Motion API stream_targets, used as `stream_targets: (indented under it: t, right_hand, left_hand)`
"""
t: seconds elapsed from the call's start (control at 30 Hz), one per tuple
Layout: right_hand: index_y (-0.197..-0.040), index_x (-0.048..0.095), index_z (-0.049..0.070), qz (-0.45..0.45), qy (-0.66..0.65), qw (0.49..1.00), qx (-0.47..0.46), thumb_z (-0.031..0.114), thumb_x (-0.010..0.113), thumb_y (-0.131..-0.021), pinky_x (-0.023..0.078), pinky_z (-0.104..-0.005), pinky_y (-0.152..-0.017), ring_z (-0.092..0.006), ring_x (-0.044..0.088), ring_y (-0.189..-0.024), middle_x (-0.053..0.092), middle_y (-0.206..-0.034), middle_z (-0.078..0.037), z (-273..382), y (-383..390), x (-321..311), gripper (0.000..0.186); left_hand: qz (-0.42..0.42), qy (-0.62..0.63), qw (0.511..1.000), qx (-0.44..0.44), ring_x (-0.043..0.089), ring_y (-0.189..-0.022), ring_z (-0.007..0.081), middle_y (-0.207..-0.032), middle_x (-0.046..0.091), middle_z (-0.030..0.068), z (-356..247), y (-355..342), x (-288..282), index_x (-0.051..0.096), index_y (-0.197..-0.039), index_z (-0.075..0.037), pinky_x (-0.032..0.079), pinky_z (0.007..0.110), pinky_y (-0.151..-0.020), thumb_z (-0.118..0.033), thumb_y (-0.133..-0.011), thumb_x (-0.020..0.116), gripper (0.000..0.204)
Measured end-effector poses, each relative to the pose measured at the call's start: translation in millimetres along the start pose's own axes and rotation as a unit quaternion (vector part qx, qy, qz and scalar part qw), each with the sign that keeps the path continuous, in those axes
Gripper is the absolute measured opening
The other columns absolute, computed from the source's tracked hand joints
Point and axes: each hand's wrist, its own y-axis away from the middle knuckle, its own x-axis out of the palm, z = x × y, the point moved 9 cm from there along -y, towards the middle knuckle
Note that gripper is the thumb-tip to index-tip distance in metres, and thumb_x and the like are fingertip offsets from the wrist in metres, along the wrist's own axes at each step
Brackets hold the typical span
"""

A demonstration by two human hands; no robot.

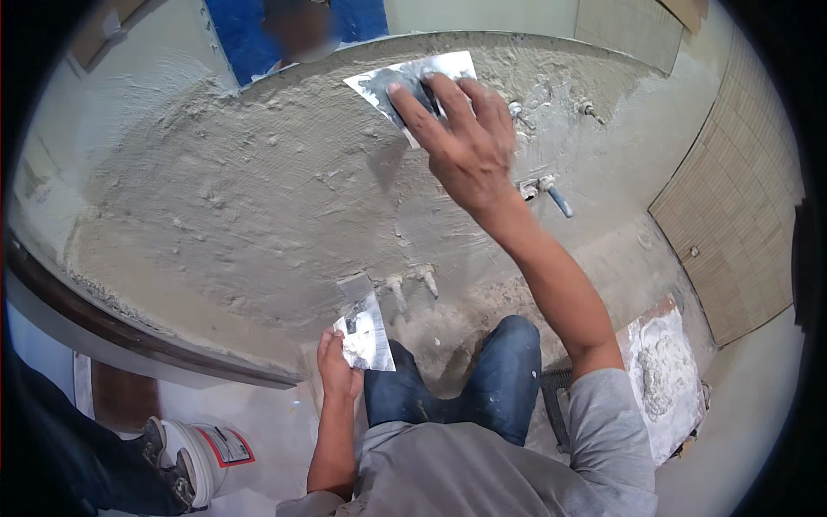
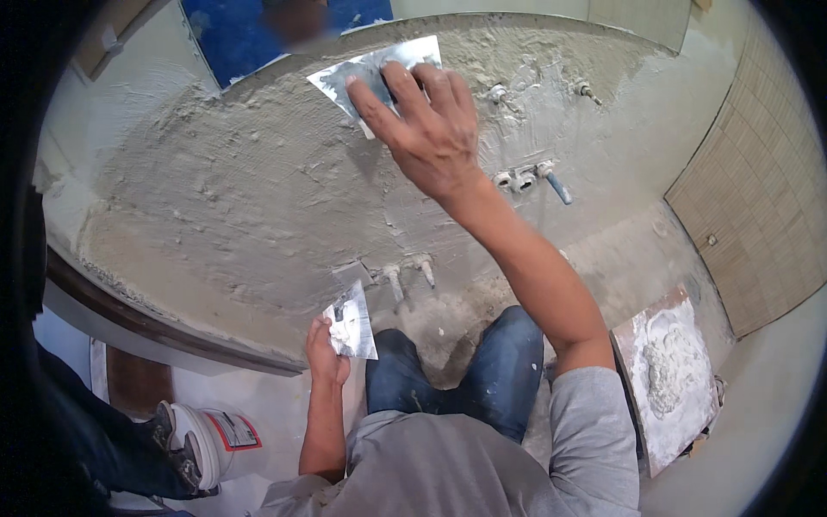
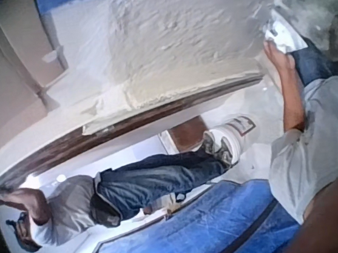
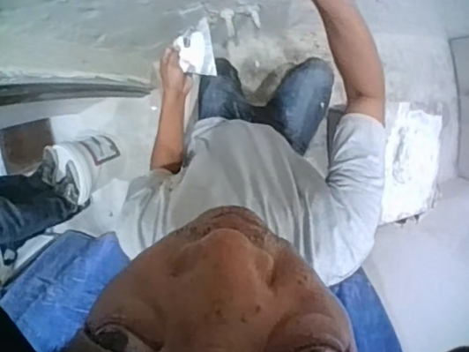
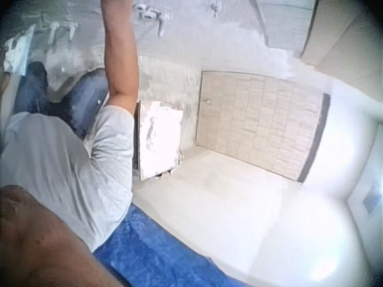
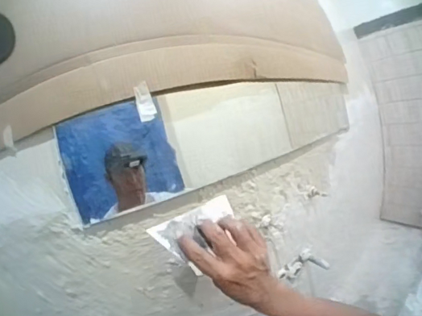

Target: The person scoops plaster using putty knives and spreads it onto the wall surface.

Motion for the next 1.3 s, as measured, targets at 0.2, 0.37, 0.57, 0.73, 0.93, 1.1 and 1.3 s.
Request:
stream_targets:
  t: [0.2, 0.37, 0.57, 0.73, 0.93, 1.1, 1.3]
  right_hand:
    - [-0.131, 0.063, 0.029, -0.023, 0.042, 0.999, -0.007, 0.018, 0.066, -0.084, 0.044, -0.0450, -0.094, -0.0238, 0.054, -0.107, 0.060, -0.120, -0.002, -2.3, -1.9, 35.7, 0.048]
    - [-0.131, 0.065, 0.033, -0.045, 0.054, 0.997, 0.022, 0.020, 0.067, -0.087, 0.042, -0.0459, -0.096, -0.0229, 0.052, -0.110, 0.060, -0.121, -0.001, 1.0, 4.8, 50.8, 0.046]
    - [-0.130, 0.067, 0.035, -0.062, 0.055, 0.996, 0.045, 0.024, 0.070, -0.088, 0.040, -0.0449, -0.098, -0.0229, 0.052, -0.111, 0.061, -0.121, -0.001, -1.0, 8.9, 54.0, 0.043]
    - [-0.131, 0.067, 0.036, -0.054, 0.059, 0.995, 0.057, 0.025, 0.070, -0.088, 0.039, -0.0447, -0.098, -0.0228, 0.053, -0.112, 0.062, -0.123, -0.001, 1.4, 6.1, 55.8, 0.044]
    - [-0.135, 0.065, 0.034, -0.029, 0.036, 0.997, 0.065, 0.020, 0.068, -0.089, 0.037, -0.0473, -0.101, -0.0229, 0.052, -0.115, 0.061, -0.127, -0.002, 5.1, 1.8, 58.4, 0.048]
    - [-0.143, 0.057, 0.033, 0.017, 0.061, 0.997, 0.046, 0.020, 0.064, -0.091, 0.037, -0.0507, -0.106, -0.0247, 0.048, -0.120, 0.056, -0.133, -0.004, 5.8, 2.2, 70.8, 0.054]
    - [-0.147, 0.054, 0.028, 0.078, -0.005, 0.997, 0.007, 0.019, 0.062, -0.092, 0.040, -0.0455, -0.108, -0.0259, 0.046, -0.123, 0.052, -0.137, -0.005, 12.4, 42.0, 83.4, 0.057]
  left_hand:
    - [0.009, 0.015, 1.000, -0.002, 0.070, -0.098, 0.0215, -0.109, 0.068, 0.0109, -4.4, 3.6, -1.3, 0.057, -0.115, -0.002, 0.058, 0.037, -0.087, -0.008, -0.102, 0.046, 0.018]
    - [0.015, 0.033, 0.999, 0.004, 0.070, -0.099, 0.0220, -0.108, 0.068, 0.0105, -4.8, 3.5, -1.7, 0.056, -0.114, -0.003, 0.059, 0.037, -0.087, -0.007, -0.102, 0.045, 0.017]
    - [-0.006, 0.034, 0.999, -0.012, 0.070, -0.099, 0.0224, -0.108, 0.068, 0.0103, -1.0, 3.6, -9.3, 0.057, -0.115, -0.003, 0.059, 0.039, -0.088, -0.006, -0.102, 0.044, 0.018]
    - [-0.008, 0.052, 0.998, -0.021, 0.071, -0.098, 0.0223, -0.108, 0.069, 0.0105, 8.3, -1.0, -13.9, 0.057, -0.115, -0.003, 0.058, 0.038, -0.088, -0.007, -0.102, 0.045, 0.018]
    - [0.000, 0.048, 0.999, -0.011, 0.071, -0.098, 0.0225, -0.108, 0.070, 0.0120, 8.7, -6.1, -10.4, 0.057, -0.114, -0.002, 0.059, 0.038, -0.088, -0.006, -0.102, 0.045, 0.017]
    - [0.007, 0.051, 0.999, 0.003, 0.071, -0.097, 0.0236, -0.109, 0.070, 0.0137, -0.7, -6.4, -2.7, 0.057, -0.114, -0.001, 0.058, 0.038, -0.088, -0.006, -0.102, 0.044, 0.018]
    - [0.017, 0.038, 0.999, -0.008, 0.070, -0.098, 0.0236, -0.110, 0.070, 0.0135, 6.1, -6.1, 6.2, 0.056, -0.116, -0.001, 0.058, 0.037, -0.089, -0.006, -0.103, 0.044, 0.019]
